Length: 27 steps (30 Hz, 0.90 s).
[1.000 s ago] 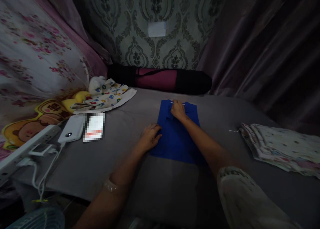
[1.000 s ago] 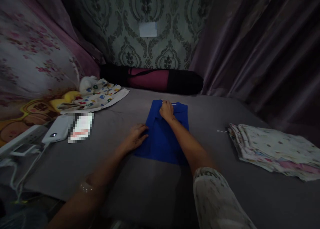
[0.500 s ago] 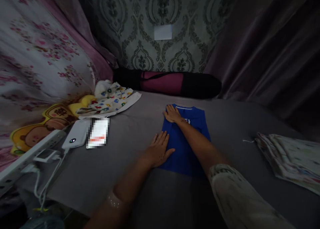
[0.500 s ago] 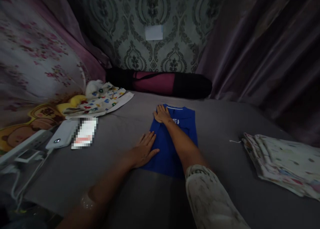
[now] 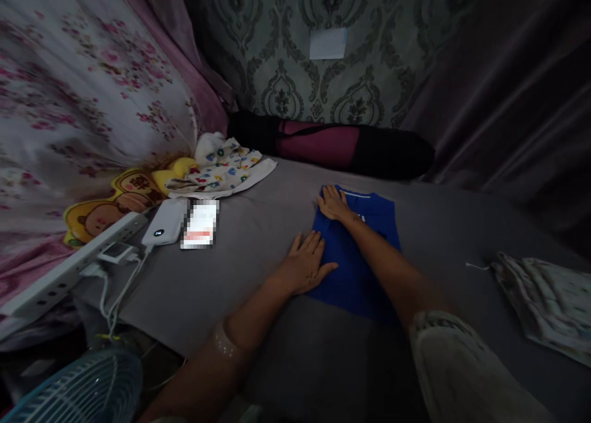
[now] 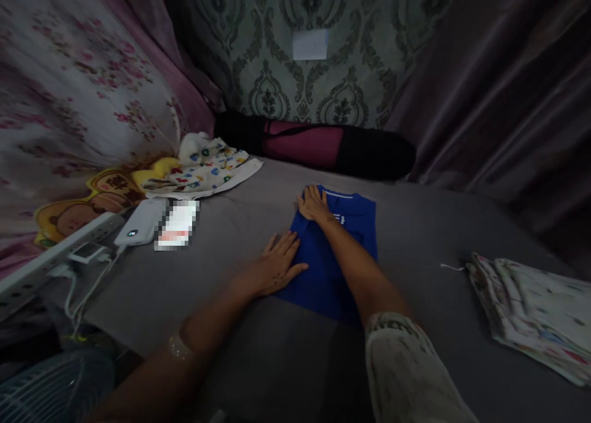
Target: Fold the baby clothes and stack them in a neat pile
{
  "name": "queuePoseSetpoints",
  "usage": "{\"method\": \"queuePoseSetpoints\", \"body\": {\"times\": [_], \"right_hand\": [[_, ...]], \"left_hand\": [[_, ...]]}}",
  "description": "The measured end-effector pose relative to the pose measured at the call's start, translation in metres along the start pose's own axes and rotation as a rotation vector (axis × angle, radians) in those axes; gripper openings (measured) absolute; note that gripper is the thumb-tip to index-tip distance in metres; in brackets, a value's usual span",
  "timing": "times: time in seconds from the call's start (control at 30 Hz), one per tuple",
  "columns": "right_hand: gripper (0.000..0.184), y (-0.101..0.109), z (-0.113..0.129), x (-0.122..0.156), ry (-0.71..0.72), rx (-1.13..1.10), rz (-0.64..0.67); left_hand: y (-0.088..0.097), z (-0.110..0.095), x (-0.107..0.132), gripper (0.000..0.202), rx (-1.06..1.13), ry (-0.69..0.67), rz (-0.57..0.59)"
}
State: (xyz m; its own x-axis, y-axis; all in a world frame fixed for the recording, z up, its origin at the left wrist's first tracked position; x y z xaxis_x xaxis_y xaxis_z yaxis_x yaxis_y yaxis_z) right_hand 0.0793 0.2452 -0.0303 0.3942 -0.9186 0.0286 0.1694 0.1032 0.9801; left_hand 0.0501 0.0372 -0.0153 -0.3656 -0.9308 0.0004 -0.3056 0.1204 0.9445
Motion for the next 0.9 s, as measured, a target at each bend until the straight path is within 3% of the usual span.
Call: {"method": "queuePoseSetpoints", "body": {"times": [0.23,0.4,0.5,0.63,0.77,0.9], "right_hand": [[0.067,-0.015,0.002,0.01,-0.042,-0.006,0.024],[0.063,-0.013,0.001,0.009,-0.03,-0.072,-0.014],[0.06,-0.004,0.005,0.019,-0.019,-0.107,-0.043],[0.062,0.001,0.02,0.049,0.024,-0.066,-0.036],[0.064,-0.009,0.039,0.082,0.066,-0.035,-0.008],[0.065,-0.024,0.045,0.095,0.028,-0.023,-0.01]], "left_hand": [[-0.018,0.003,0.001,0.082,0.018,-0.011,0.075],[-0.012,0.006,-0.002,0.076,0.094,0.026,0.069],[0.011,0.016,-0.005,0.059,0.235,0.108,-0.061],[0.038,0.049,-0.002,0.044,0.418,0.314,-0.335],[0.04,0.08,0.003,0.042,0.548,0.486,-0.449],[0.038,0.093,0.007,0.039,0.59,0.566,-0.48]]}}
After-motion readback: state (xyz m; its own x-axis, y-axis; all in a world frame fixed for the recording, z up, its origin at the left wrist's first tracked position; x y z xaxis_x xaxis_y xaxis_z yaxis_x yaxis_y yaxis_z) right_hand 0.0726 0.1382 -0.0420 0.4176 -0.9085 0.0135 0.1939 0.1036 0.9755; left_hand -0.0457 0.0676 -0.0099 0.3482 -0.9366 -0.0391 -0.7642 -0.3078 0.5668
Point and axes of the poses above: each hand's wrist, its own x-axis away from the middle knuckle, its own y-axis out of the back of the hand, z = x × y, the point moved 9 cm from there along -x, towards the middle knuckle, and after that the axes turned 1 degree about -y, right-handed, at the moved point
